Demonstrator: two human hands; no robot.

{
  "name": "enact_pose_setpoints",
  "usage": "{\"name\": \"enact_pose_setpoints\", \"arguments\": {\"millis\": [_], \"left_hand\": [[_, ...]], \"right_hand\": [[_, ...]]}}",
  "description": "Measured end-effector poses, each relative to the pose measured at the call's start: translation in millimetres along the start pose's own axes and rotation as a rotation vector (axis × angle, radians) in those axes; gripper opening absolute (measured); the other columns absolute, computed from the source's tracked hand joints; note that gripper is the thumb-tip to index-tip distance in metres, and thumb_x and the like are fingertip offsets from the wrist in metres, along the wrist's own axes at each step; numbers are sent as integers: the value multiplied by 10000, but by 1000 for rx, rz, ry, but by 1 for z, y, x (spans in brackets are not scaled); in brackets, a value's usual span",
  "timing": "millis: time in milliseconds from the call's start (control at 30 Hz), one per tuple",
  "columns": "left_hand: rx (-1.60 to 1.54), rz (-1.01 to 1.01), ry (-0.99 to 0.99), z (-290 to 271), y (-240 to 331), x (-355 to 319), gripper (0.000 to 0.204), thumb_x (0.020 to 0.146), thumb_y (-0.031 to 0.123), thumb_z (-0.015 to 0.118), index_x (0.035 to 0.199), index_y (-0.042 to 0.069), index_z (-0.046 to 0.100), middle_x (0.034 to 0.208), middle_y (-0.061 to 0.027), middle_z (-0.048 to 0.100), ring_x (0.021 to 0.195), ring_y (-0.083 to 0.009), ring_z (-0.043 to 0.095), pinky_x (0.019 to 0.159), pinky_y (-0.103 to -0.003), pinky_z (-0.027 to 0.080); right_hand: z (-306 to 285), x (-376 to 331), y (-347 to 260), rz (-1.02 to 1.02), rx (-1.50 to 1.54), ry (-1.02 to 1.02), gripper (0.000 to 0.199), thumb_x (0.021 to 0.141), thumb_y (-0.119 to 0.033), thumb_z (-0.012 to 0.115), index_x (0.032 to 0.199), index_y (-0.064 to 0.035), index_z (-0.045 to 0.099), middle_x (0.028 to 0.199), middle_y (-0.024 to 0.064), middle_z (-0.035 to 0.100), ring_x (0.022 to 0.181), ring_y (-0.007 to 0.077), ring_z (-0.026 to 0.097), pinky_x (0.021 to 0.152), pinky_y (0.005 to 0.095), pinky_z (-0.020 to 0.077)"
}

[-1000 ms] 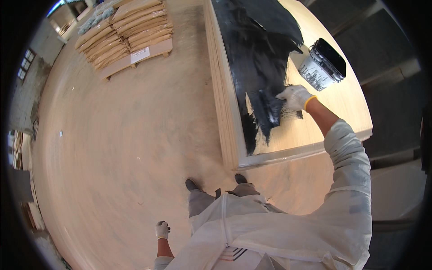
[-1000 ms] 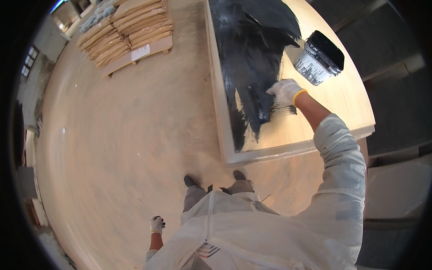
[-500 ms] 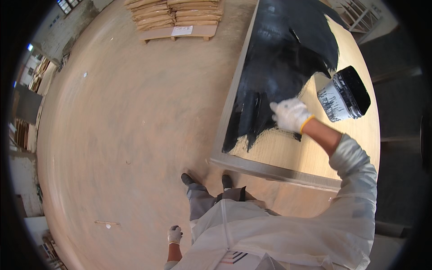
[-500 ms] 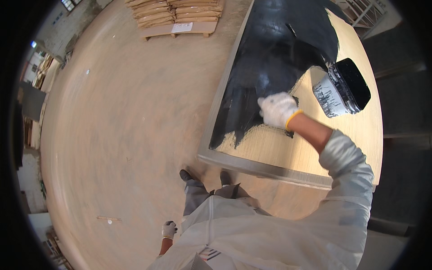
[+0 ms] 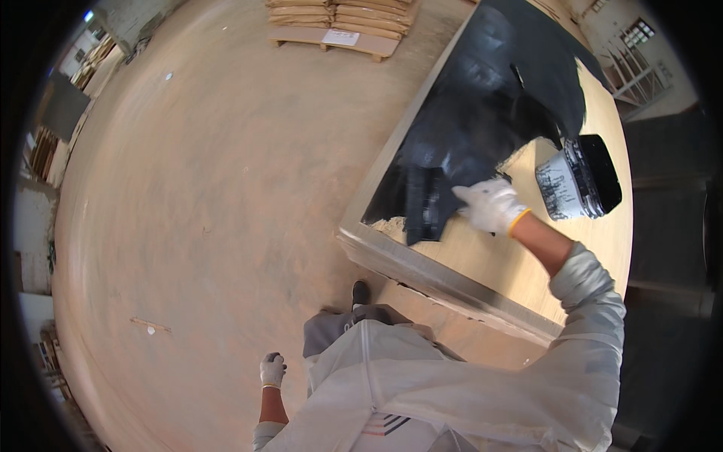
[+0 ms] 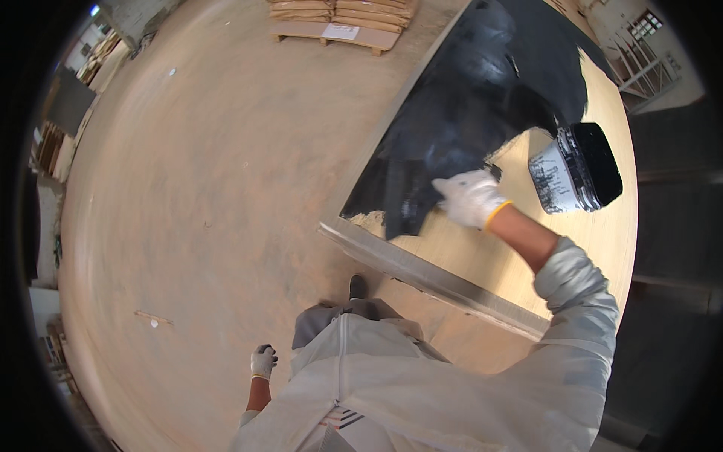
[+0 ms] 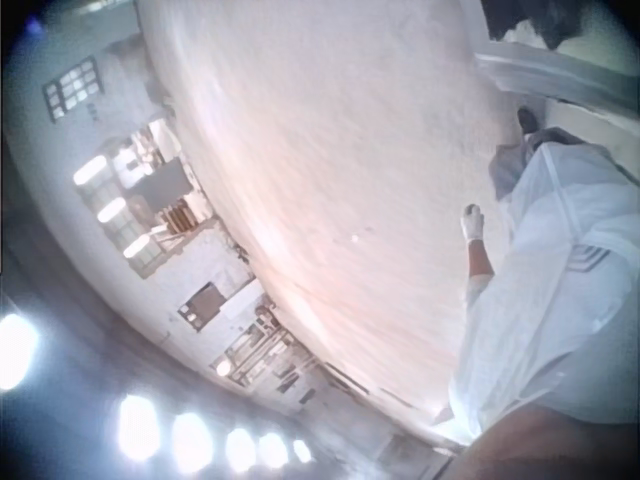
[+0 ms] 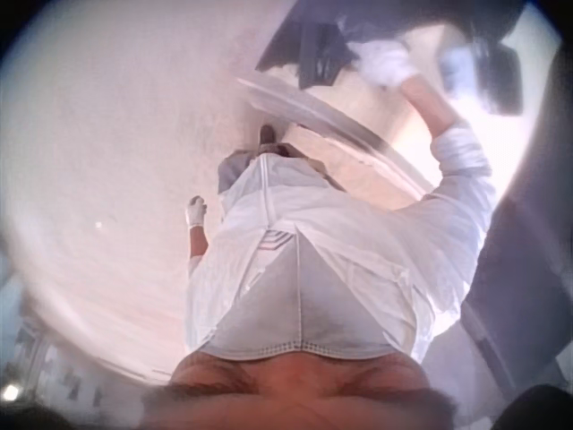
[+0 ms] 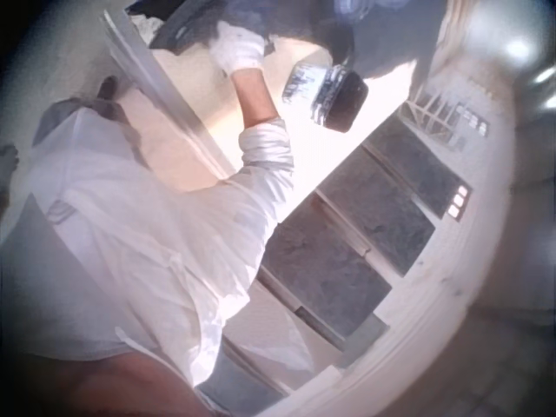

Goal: The person paints a large wooden board with black paint using a brush. They walk to a blue barrel, pour liquid into a small container, and return to continue painting the board.

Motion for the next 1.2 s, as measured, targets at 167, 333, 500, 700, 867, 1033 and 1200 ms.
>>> {"name": "enact_pose_setpoints", "arguments": {"millis": [167, 333, 500, 700, 867, 1033, 1200], "left_hand": [[-104, -18, 92, 8, -44, -26, 257, 938, 124, 601, 1156, 8, 675, 893, -92, 700, 601, -191, 674, 477, -322, 529], [-132, -45, 128, 28, -103, -60, 283, 931, 144, 624, 1163, -5, 687, 870, -74, 709, 614, -158, 663, 493, -289, 503], [-434, -60, 299, 72, -173, -114, 268, 951, 121, 610, 1175, -4, 689, 876, -64, 711, 635, -147, 665, 503, -281, 509], [-419, -238, 260, 170, -298, -242, 196, 932, 120, 592, 1066, 9, 684, 850, -84, 678, 586, -188, 665, 487, -321, 548], [-619, -448, 302, 216, -358, -319, 232, 931, 111, 573, 1123, 12, 657, 832, -99, 666, 557, -214, 657, 438, -350, 531], [-785, -560, 296, 266, -364, -341, 258, 931, 102, 565, 1151, -2, 650, 824, -104, 664, 554, -205, 655, 426, -344, 520], [-643, -438, 217, 267, -348, -308, 224, 921, 125, 591, 1082, 6, 693, 826, -92, 675, 562, -190, 661, 445, -321, 528]], "right_hand": [[-8, -6, 58, -130, -267, -265, 517, 926, -366, 696, 1404, -180, 632, 1124, 168, 748, 1082, 352, 708, 960, 462, 546], [-31, 51, -1, -346, -403, -244, 492, 918, -383, 710, 1383, -236, 648, 1093, 134, 757, 1038, 325, 722, 923, 452, 548], [-26, 55, -34, -579, -480, -158, 510, 888, -344, 724, 1380, -227, 658, 1017, 125, 762, 998, 324, 723, 878, 454, 549], [-35, 75, -42, -638, -528, -149, 518, 853, -322, 749, 1363, -251, 689, 1005, 164, 754, 965, 365, 717, 856, 476, 554], [-44, 79, -66, -682, -646, -145, 493, 868, -283, 716, 1359, -257, 688, 996, 153, 751, 971, 337, 720, 847, 460, 549], [-11, 42, -7, -716, -597, -116, 507, 830, -284, 719, 1337, -263, 701, 990, 114, 755, 1031, 329, 706, 932, 464, 519], [-36, 63, -55, -656, -619, -108, 465, 796, -248, 722, 1259, -278, 743, 983, 116, 766, 984, 312, 726, 878, 452, 551]]}}
Point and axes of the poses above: each hand's wrist, its own x-axis towards the middle knuckle, its own z-axis out of the palm, y = z × x, the point moved 3 cm from there along x, towards the middle knuckle
